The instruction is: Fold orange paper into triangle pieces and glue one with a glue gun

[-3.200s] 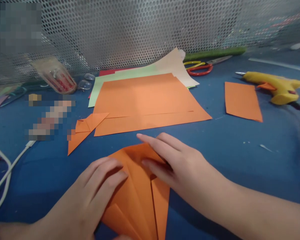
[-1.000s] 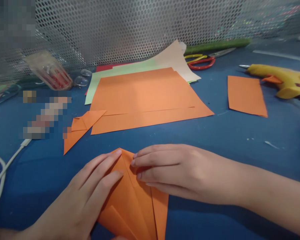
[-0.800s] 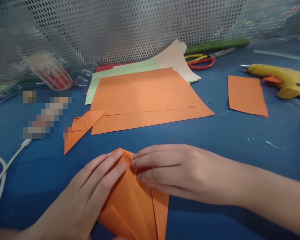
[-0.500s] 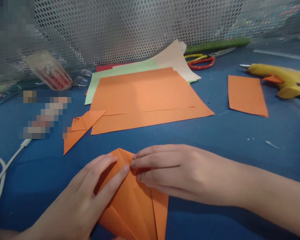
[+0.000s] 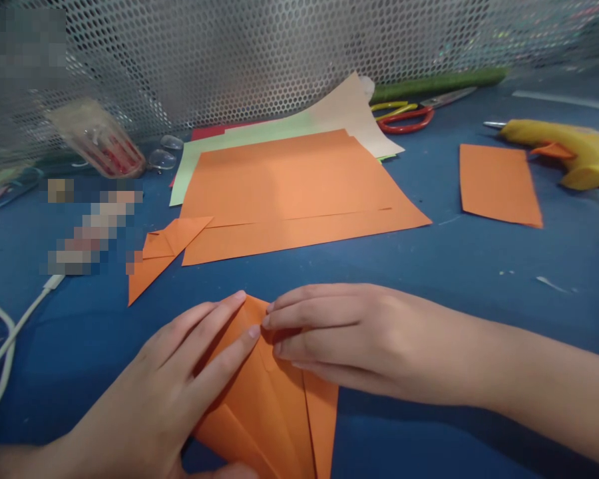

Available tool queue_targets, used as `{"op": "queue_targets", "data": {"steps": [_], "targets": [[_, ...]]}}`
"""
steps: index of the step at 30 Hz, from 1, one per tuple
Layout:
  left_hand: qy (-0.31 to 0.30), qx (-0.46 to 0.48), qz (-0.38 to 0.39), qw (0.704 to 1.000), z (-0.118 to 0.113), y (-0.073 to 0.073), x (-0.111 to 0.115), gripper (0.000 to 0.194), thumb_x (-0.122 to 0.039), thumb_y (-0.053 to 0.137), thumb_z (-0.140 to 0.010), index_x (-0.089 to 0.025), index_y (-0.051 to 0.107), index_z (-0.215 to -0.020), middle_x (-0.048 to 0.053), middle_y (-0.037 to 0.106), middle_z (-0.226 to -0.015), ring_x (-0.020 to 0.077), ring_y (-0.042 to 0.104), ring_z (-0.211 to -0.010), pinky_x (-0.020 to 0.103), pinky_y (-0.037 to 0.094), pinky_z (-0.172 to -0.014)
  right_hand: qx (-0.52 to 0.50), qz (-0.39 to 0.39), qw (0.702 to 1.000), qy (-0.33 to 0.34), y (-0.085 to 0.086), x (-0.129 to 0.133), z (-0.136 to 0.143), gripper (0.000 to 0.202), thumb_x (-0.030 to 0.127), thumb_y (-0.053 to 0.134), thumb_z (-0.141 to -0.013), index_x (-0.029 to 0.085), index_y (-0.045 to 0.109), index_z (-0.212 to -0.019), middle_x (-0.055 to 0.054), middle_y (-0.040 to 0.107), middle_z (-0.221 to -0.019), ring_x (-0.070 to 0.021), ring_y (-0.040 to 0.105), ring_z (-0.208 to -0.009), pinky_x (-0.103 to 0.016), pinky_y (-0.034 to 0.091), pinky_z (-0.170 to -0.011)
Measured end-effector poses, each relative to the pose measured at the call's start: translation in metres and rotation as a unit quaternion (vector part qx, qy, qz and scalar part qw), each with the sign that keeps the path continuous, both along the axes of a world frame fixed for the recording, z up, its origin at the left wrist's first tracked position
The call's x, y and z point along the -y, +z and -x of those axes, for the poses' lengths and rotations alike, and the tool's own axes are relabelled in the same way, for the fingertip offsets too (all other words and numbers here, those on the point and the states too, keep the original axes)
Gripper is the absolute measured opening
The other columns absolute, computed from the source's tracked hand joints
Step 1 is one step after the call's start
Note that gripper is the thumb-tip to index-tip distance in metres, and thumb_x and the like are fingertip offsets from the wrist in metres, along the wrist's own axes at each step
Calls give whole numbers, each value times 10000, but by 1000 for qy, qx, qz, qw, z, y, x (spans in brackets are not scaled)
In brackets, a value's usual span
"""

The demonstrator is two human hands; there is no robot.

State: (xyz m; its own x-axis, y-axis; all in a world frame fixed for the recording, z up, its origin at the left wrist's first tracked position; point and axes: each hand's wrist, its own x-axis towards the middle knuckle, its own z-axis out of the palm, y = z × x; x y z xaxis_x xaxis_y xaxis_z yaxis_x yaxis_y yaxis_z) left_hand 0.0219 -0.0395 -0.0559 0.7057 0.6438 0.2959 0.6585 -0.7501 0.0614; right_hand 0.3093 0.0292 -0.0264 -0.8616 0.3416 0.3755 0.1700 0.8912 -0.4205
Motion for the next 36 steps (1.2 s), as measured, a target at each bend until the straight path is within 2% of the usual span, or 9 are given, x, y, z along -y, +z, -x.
{"op": "queue_targets", "data": {"steps": [6, 10, 12, 16, 18, 22, 29, 32, 36], "targets": [[6, -16, 37, 999, 0, 3, 1, 982, -954, 551, -954, -212, 618, -1595, 214, 520, -1718, 422, 567, -1474, 517, 581, -1133, -35, 99, 994, -26, -3, 0, -3, 230, 241, 632, -1119, 159, 833, -1196, -124, 855, -1240, -190, 800, -1224, -234, 647, -1022], [6, -10, 40, 999, 0, 4, 1, 1000, -953, 598, -926, -215, 618, -1599, 212, 515, -1723, 425, 577, -1457, 523, 590, -1123, -37, 150, 987, -32, 0, -5, -5, 256, 316, 640, -1126, 198, 842, -1230, -108, 857, -1252, -201, 808, -1206, -283, 665, -1003], [6, -7, 35, 999, 1, 3, 1, 1013, -959, 624, -904, -214, 623, -1590, 212, 509, -1728, 419, 571, -1459, 512, 587, -1128, -46, 157, 986, -45, 3, -7, -7, 286, 357, 614, -1138, 214, 845, -1223, -83, 877, -1168, -194, 837, -1095, -308, 664, -989], [10, -5, 29, 1000, 1, 2, 1, 1002, -957, 633, -899, -223, 623, -1581, 206, 495, -1739, 408, 573, -1452, 503, 586, -1129, -68, 195, 973, -106, 5, -8, -13, 275, 350, 600, -1129, 303, 842, -1252, 17, 882, -928, -147, 824, -788, -269, 657, -814], [8, -2, 29, 1000, 1, 1, 1, 1006, -965, 630, -893, -224, 630, -1573, 206, 494, -1739, 410, 579, -1436, 506, 589, -1121, -75, 230, 962, -130, 3, -8, -17, 288, 359, 602, -1128, 332, 825, -1308, 34, 874, -881, -146, 823, -765, -243, 651, -758], [6, -7, 23, 1000, 0, 1, 1, 1020, -974, 635, -878, -215, 631, -1560, 218, 497, -1732, 410, 564, -1439, 503, 583, -1125, -68, 276, 948, -142, 0, -9, -22, 338, 409, 582, -1144, 293, 797, -1377, 19, 857, -832, -135, 812, -725, -203, 631, -689], [1, -9, 32, 999, 1, 1, -2, 934, -944, 506, -976, -228, 626, -1564, 211, 488, -1739, 410, 576, -1435, 509, 585, -1113, -49, 255, 957, -129, 5, -12, -19, 366, 325, 527, -1133, 266, 776, -1394, 24, 795, -703, -134, 756, -604, -222, 615, -649], [5, -8, 31, 999, 1, 1, -2, 968, -960, 568, -929, -239, 627, -1573, 210, 490, -1737, 425, 573, -1421, 518, 591, -1095, -38, 231, 966, -108, 6, -13, -21, 398, 236, 500, -1113, 284, 754, -1417, 26, 809, -749, -125, 764, -626, -207, 598, -621], [-2, -8, 40, 999, 1, 3, -1, 962, -961, 639, -884, -345, 587, -1620, 204, 461, -1751, 440, 593, -1380, 540, 605, -1047, -33, 208, 973, -93, 5, -10, -22, 476, 145, 478, -1078, 295, 725, -1456, 27, 808, -800, -105, 762, -636, -171, 592, -612]]}}
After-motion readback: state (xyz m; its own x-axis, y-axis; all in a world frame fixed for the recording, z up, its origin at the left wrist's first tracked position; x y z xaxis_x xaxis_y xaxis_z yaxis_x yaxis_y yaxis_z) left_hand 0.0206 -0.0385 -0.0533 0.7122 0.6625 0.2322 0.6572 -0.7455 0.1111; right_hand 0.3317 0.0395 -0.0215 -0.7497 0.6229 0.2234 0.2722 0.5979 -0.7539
